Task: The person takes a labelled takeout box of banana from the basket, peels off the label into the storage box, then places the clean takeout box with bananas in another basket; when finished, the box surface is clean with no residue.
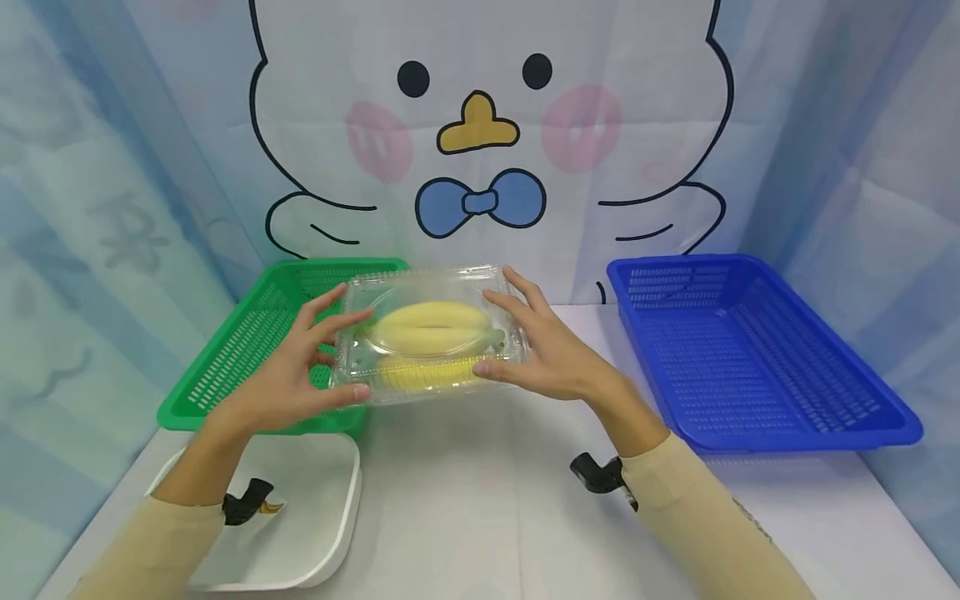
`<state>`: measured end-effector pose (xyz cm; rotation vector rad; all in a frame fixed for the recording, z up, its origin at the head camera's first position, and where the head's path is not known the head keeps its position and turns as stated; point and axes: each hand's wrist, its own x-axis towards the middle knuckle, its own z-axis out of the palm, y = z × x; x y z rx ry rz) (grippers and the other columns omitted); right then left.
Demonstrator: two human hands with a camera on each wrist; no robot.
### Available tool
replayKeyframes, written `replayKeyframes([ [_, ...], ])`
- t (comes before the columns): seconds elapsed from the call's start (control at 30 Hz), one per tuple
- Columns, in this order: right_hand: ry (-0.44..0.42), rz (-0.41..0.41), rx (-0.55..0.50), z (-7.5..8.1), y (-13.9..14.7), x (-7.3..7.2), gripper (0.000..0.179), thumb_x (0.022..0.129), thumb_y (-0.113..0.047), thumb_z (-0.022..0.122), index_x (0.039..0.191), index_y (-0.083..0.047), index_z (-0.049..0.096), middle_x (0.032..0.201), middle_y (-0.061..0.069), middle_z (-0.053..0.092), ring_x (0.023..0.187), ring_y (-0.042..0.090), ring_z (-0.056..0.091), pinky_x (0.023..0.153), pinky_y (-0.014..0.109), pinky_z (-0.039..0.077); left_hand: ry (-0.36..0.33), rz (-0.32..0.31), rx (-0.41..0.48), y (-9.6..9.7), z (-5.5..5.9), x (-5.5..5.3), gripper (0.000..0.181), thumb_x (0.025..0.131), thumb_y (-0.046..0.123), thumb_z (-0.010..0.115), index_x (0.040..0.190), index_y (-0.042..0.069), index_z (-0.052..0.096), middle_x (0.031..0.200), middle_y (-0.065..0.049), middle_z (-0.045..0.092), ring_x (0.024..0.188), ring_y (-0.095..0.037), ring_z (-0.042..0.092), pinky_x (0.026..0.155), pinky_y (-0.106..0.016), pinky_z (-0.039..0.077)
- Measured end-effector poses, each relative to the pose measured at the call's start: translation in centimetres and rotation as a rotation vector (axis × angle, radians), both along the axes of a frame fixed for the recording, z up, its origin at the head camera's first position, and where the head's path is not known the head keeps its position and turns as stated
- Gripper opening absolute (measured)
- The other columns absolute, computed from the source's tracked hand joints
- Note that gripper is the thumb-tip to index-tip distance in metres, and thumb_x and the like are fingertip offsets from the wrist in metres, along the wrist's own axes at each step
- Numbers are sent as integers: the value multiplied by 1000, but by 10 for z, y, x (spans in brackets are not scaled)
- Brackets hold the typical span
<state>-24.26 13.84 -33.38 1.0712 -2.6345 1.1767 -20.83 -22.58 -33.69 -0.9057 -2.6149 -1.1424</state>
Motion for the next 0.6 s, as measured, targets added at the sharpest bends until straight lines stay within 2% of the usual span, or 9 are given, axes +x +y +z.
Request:
replayKeyframes([
  [0.23, -16, -5, -25, 6, -23, -10, 90, 88, -49, 78, 162, -23, 34, 173, -4, -2, 153, 39, 27, 101, 70, 45, 1, 50, 19, -15, 6, -4, 80, 87, 25, 85, 156, 24, 45, 172, 1, 3, 126, -20, 52, 83, -38, 54],
  [0.33, -17, -2, -37, 7, -33, -13, 89, 88, -49, 78, 162, -26, 33, 173, -5, -2, 154, 36, 25, 102, 71, 44, -1, 72, 39, -24, 9, -4, 80, 86, 22, 85, 155, 27, 46, 172, 2, 4, 128, -23, 50, 86, -43, 52],
  [0.5, -5, 12, -78, 9, -52, -19, 90, 87, -53, 78, 161, -26, 35, 173, -9, -2, 153, 33, 27, 103, 65, 47, -18, 101, 63, -41, 18, -3, 80, 87, 18, 83, 156, 32, 45, 172, 9, 4, 133, -27, 44, 94, -50, 46],
  [0.6, 14, 21, -102, 12, -64, -22, 91, 86, -54, 78, 161, -23, 36, 173, -7, -2, 152, 33, 28, 103, 60, 50, -21, 104, 71, -51, 24, -4, 80, 88, 14, 82, 156, 33, 44, 171, 13, 2, 134, -28, 40, 96, -50, 43],
])
